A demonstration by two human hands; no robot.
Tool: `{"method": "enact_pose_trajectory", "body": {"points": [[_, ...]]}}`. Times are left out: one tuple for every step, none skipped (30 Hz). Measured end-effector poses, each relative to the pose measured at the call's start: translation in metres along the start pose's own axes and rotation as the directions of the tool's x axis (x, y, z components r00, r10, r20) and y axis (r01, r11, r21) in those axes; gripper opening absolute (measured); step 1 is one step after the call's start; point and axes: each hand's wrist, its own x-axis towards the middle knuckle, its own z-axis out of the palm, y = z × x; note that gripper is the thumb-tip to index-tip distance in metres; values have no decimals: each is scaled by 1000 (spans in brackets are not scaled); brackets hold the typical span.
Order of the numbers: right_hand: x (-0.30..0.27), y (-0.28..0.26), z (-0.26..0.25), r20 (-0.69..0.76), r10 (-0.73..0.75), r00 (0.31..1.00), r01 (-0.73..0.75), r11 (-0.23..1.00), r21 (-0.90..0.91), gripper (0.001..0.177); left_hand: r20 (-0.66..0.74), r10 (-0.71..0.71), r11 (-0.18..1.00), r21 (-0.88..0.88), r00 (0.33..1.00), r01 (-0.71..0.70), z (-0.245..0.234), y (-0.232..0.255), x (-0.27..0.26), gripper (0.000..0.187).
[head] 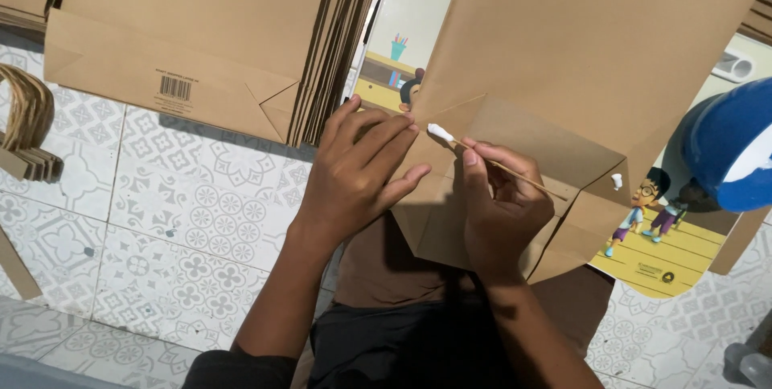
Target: Applying glue to the bottom flaps of paper bags and folding them to complete the assembly.
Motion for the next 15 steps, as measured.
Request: {"method": "enact_pose_trajectory", "body": {"points": [[0, 0, 0, 5, -23, 1000, 23, 1000, -15, 14, 1, -1, 1000, -1, 1000, 1, 0, 0, 0, 37], [0, 1, 0, 12, -47, 999, 47, 998, -29, 14, 1, -2, 1000, 0, 1000, 2, 1, -1, 0, 37], [0, 2, 1, 14, -48, 999, 48, 998, -29, 14, -1, -3, 1000, 0, 1000, 3, 1, -1, 0, 37], [0, 2, 1, 7, -21, 1000, 21, 1000, -15, 13, 4, -4, 1000, 4, 1000, 4, 1, -1, -1, 37], [-1, 3, 0, 1, 5, 1000, -5, 1000, 0, 13, 8, -4, 1000, 7, 1000, 4, 1, -1, -1, 37], [-1, 3, 1, 3, 5, 1000, -5, 1000, 0, 13, 7, -6, 1000, 7, 1000, 6, 1, -1, -1, 37], [-1, 2, 2, 5, -1, 1000, 1, 1000, -17, 13, 1, -3, 1000, 5, 1000, 3, 0, -1, -1, 37], [0, 2, 2, 5, -8, 1000, 8, 999, -34, 13, -5, 2, 1000, 1, 1000, -2, 0, -1, 0, 36], [0, 3, 2, 4, -9, 1000, 9, 999, -35, 13, -6, 2, 1000, 0, 1000, -2, 1, -2, 0, 36], [1, 4, 1, -9, -35, 999, 35, 997, -64, 13, -4, 1, 1000, 4, 1000, -1, 2, -2, -1, 36], [1, 5, 1, -21, -62, 998, 60, 994, -93, 13, -2, 0, 1000, 7, 1000, 0, 3, -3, -2, 36], [0, 5, 1, -21, -62, 998, 59, 994, -94, 13, -2, -1, 1000, 7, 1000, 1, 3, -3, -2, 36], [0, 5, 1, -44, -64, 997, 59, 993, -102, 14, -5, -3, 1000, 2, 1000, 3, 2, -3, -2, 36], [0, 5, 1, -67, -67, 996, 59, 992, -111, 14, -9, -5, 1000, -3, 1000, 4, 2, -3, -2, 36], [0, 5, 1, -66, -67, 996, 59, 992, -111, 14, -9, -5, 1000, -3, 1000, 5, 2, -3, -1, 36]]}}
